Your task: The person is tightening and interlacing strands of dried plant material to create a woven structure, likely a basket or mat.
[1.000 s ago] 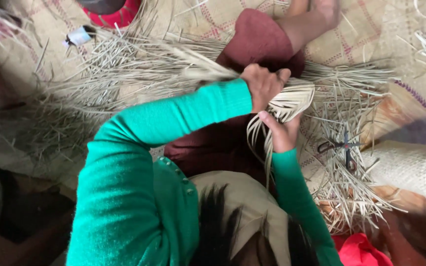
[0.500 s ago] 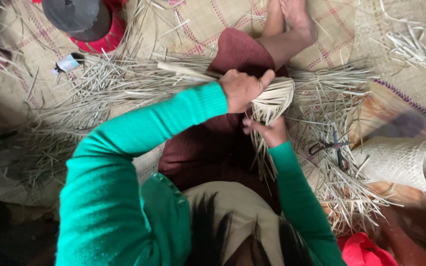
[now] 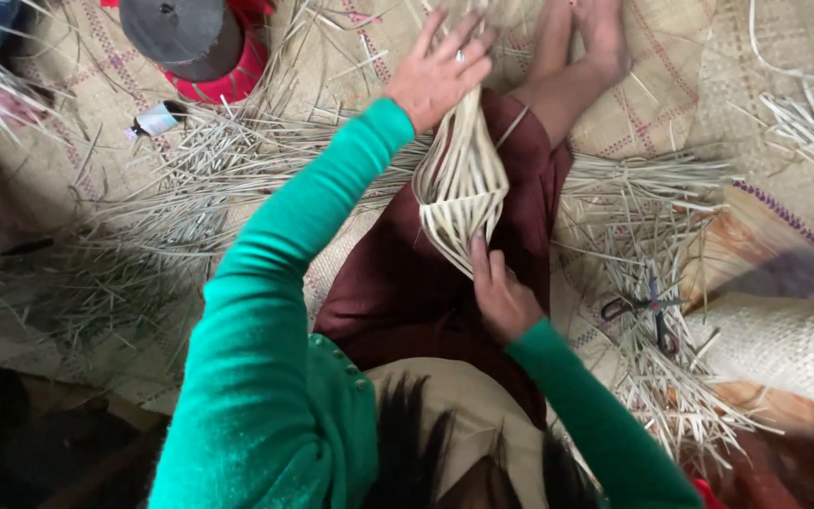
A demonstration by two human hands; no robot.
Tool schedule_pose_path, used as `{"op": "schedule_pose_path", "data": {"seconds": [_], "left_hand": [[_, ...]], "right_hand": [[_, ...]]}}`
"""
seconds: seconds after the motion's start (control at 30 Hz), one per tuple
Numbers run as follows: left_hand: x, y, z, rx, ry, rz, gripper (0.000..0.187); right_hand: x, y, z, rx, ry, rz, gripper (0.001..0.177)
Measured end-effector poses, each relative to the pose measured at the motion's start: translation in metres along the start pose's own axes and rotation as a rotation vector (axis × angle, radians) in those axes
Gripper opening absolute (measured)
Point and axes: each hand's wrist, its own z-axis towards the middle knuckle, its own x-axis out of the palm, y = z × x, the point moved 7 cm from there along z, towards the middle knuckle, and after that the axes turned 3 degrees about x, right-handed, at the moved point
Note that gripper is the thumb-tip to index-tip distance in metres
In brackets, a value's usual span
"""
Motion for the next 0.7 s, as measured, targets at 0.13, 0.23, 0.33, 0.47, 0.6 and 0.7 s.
{"op": "schedule_pose_path", "data": {"seconds": [0.13, 0.23, 0.33, 0.47, 0.6, 0.7], "left_hand": [[0.002, 0.006, -0.037, -0.277, 0.586, -0.274, 0.074], [-0.045, 0.019, -0.069, -0.693, 0.342, -0.276, 0.081], [-0.136, 0.002, -0.087, -0.847, -0.377, -0.504, 0.036], [-0.145, -0.046, -0.086, -0.861, -0.438, -0.979, 0.018], [-0.115, -0.059, -0.085, -0.982, -0.303, -1.021, 0.041], [-0.085, -0.058, -0.107, -1.234, -0.360, -1.164, 0.060]], "right_hand": [[0.001, 0.013, 0.004, 0.039, -0.117, -0.212, 0.059], [-0.011, 0.022, 0.003, 0.092, -0.296, -0.411, 0.055], [0.002, 0.019, 0.006, 0.120, -0.137, -0.262, 0.062], [0.004, 0.020, 0.007, 0.166, -0.088, -0.157, 0.057], [-0.043, 0.046, 0.001, 0.073, -0.505, -0.465, 0.047], [-0.039, 0.044, -0.005, 0.066, -0.593, -0.515, 0.046]]}}
